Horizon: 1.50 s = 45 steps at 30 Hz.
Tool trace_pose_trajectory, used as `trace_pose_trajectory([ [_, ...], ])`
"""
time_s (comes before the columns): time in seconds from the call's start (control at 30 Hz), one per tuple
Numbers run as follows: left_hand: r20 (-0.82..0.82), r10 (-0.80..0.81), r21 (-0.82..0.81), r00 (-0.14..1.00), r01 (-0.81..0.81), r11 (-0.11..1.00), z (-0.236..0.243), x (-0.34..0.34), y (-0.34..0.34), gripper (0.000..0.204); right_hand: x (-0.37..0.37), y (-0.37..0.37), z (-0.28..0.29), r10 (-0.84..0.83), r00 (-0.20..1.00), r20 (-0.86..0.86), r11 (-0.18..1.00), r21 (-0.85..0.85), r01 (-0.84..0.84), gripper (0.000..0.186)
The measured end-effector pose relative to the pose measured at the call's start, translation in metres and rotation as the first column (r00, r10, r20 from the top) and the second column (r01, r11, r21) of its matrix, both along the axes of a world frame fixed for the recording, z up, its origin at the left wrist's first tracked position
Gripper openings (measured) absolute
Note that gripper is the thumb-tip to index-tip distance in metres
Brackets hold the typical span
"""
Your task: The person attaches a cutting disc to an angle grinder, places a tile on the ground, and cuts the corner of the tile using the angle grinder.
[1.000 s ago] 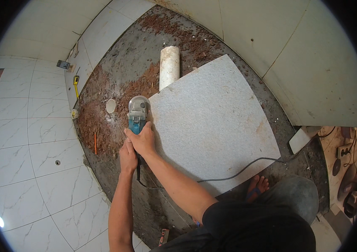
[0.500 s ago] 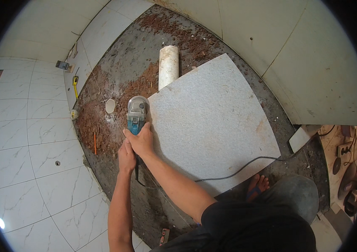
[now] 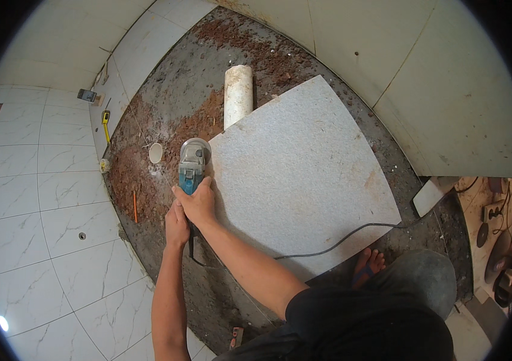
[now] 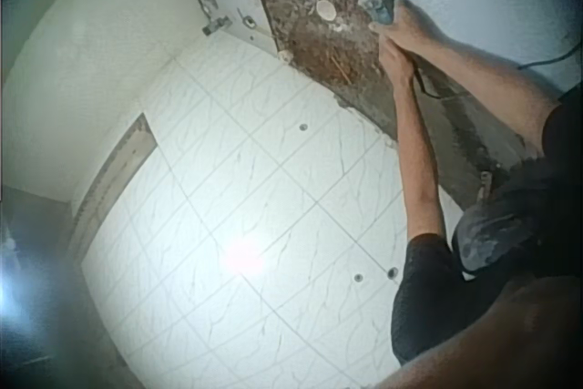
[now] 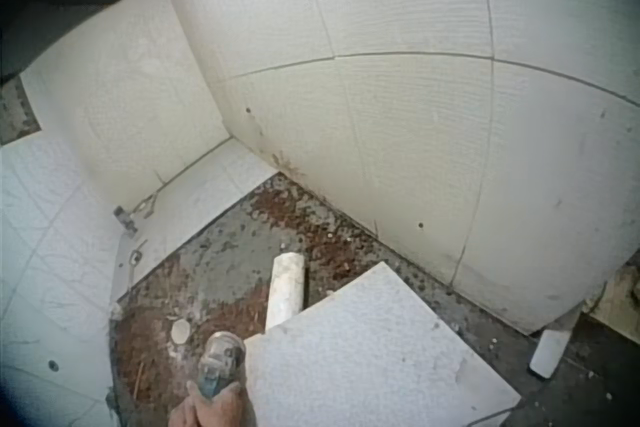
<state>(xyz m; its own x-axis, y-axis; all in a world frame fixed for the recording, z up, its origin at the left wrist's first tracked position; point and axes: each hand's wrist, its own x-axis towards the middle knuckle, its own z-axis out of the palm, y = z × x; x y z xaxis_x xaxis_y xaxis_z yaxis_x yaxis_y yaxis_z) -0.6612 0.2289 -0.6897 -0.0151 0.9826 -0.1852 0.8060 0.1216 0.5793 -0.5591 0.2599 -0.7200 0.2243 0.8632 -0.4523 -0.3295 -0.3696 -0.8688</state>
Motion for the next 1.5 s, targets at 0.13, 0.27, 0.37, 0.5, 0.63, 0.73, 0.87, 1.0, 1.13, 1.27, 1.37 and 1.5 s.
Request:
trace_pose_trajectory([
  [0.13, -0.020, 0.006, -0.022, 1.000, -0.006, 1.000, 0.001, -0.005, 0.000, 0.059, 0.002, -0.002, 0.009, -0.011, 1.000, 0.024, 1.000, -0.002, 0.011, 0.065],
  [0.27, -0.009, -0.018, 0.018, 1.000, 0.018, 1.000, 0.001, -0.003, 0.001, 0.059, 0.002, -0.001, 0.008, -0.014, 0.997, 0.070, 1.000, -0.008, 0.015, 0.071],
  [0.37, -0.004, -0.023, 0.015, 1.000, 0.023, 1.000, 0.000, -0.010, 0.001, 0.060, -0.001, -0.001, 0.009, 0.017, 1.000, 0.015, 1.000, -0.019, -0.017, 0.069],
  [0.5, -0.022, -0.040, 0.025, 0.999, 0.041, 0.999, 0.001, -0.003, 0.004, 0.059, -0.003, 0.002, -0.001, -0.014, 0.999, 0.036, 1.000, -0.015, 0.014, 0.068],
  [0.63, -0.012, -0.048, 0.007, 0.999, 0.048, 0.999, 0.004, -0.008, 0.005, 0.057, -0.008, 0.000, 0.002, -0.032, 0.999, 0.018, 0.999, -0.009, 0.032, 0.067],
  [0.73, 0.005, -0.030, 0.027, 1.000, 0.030, 0.999, 0.003, -0.008, 0.003, 0.057, -0.010, -0.001, 0.003, -0.037, 0.999, 0.032, 0.999, -0.007, 0.037, 0.066],
  [0.87, -0.012, -0.071, 0.045, 0.997, 0.072, 0.996, 0.000, -0.013, 0.005, 0.057, -0.009, 0.000, 0.001, -0.026, 1.000, 0.014, 1.000, -0.005, 0.026, 0.066],
  [1.0, -0.029, -0.061, 0.017, 0.998, 0.061, 0.998, 0.002, -0.017, 0.005, 0.057, -0.010, -0.001, 0.006, -0.039, 0.999, 0.021, 0.999, -0.018, 0.040, 0.068],
  [1.13, -0.027, -0.048, -0.004, 0.999, 0.048, 0.999, 0.003, -0.016, 0.006, 0.057, -0.011, -0.001, 0.007, -0.048, 0.998, 0.035, 0.998, -0.034, 0.049, 0.068],
  [1.27, 0.010, -0.063, 0.037, 0.998, 0.063, 0.997, 0.003, -0.018, 0.007, 0.057, -0.011, -0.002, 0.010, -0.043, 0.999, -0.005, 0.999, -0.023, 0.043, 0.068],
  [1.37, -0.003, -0.065, 0.027, 0.998, 0.065, 0.997, 0.004, -0.021, 0.008, 0.057, -0.012, -0.002, 0.012, -0.049, 0.998, -0.037, 0.999, -0.026, 0.048, 0.067],
  [1.5, 0.004, -0.075, 0.024, 0.997, 0.075, 0.997, 0.003, -0.021, 0.007, 0.057, -0.014, -0.003, 0.010, -0.062, 0.998, 0.003, 0.998, -0.022, 0.062, 0.068],
])
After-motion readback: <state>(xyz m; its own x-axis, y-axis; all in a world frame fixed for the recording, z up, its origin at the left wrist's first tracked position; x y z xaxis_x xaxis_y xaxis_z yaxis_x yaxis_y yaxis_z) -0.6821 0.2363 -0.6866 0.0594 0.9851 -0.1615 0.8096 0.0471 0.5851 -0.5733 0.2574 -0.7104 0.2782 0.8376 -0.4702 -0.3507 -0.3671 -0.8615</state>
